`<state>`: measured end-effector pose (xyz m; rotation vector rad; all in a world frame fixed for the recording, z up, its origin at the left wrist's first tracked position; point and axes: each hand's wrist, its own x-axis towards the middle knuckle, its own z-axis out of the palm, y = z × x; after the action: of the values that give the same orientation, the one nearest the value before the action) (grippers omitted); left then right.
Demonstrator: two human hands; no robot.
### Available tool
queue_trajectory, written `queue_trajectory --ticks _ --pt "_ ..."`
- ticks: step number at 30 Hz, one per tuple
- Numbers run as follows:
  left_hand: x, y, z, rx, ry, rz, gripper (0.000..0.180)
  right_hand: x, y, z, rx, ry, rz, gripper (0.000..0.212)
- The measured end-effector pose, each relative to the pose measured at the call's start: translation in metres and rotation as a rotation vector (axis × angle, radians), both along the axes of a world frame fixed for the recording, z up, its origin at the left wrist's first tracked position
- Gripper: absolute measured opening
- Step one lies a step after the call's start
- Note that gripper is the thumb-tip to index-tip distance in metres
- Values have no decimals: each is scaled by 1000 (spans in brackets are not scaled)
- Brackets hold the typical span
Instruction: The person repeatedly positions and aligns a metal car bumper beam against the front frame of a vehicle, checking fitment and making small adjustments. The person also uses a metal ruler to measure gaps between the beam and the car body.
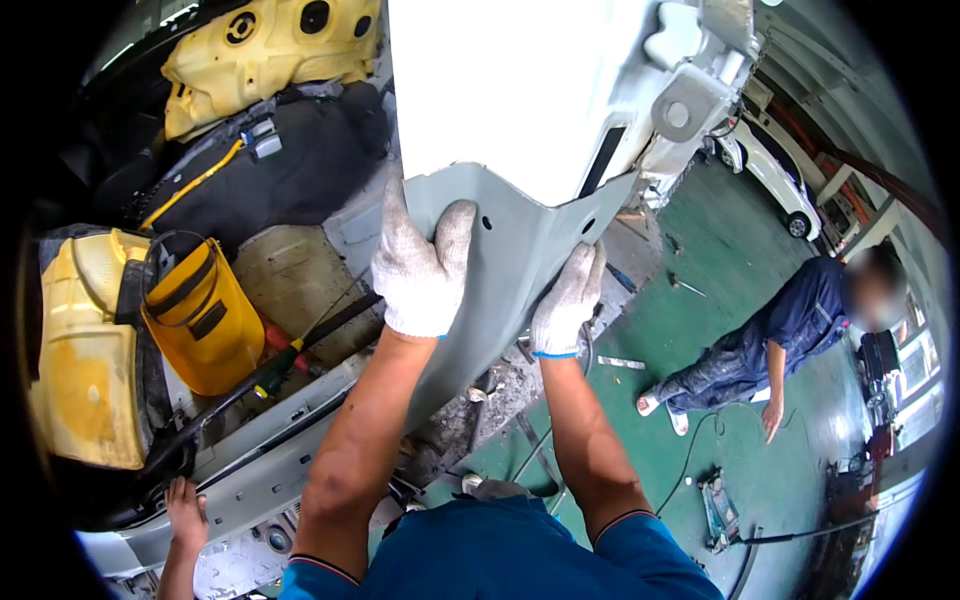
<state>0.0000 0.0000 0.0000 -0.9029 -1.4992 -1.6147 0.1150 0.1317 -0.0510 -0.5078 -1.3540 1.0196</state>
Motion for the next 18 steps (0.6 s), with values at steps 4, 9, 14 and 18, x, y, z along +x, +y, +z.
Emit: queue_trajectory --ticks 4,9,14,18 --pt "1 -6 9 -30 -79 -93 74 1 30 -20 15 -8 29 54" --pt "-6 -12 5 -39 -56 -93 74 -7 18 -14 -53 94 149 48" --pt "-14 0 1 72 112 25 73 -4 38 -34 156 -63 -16 45" --pt "-16 -9 3 10 8 -115 70 -3 42 -41 112 -101 -122 50"
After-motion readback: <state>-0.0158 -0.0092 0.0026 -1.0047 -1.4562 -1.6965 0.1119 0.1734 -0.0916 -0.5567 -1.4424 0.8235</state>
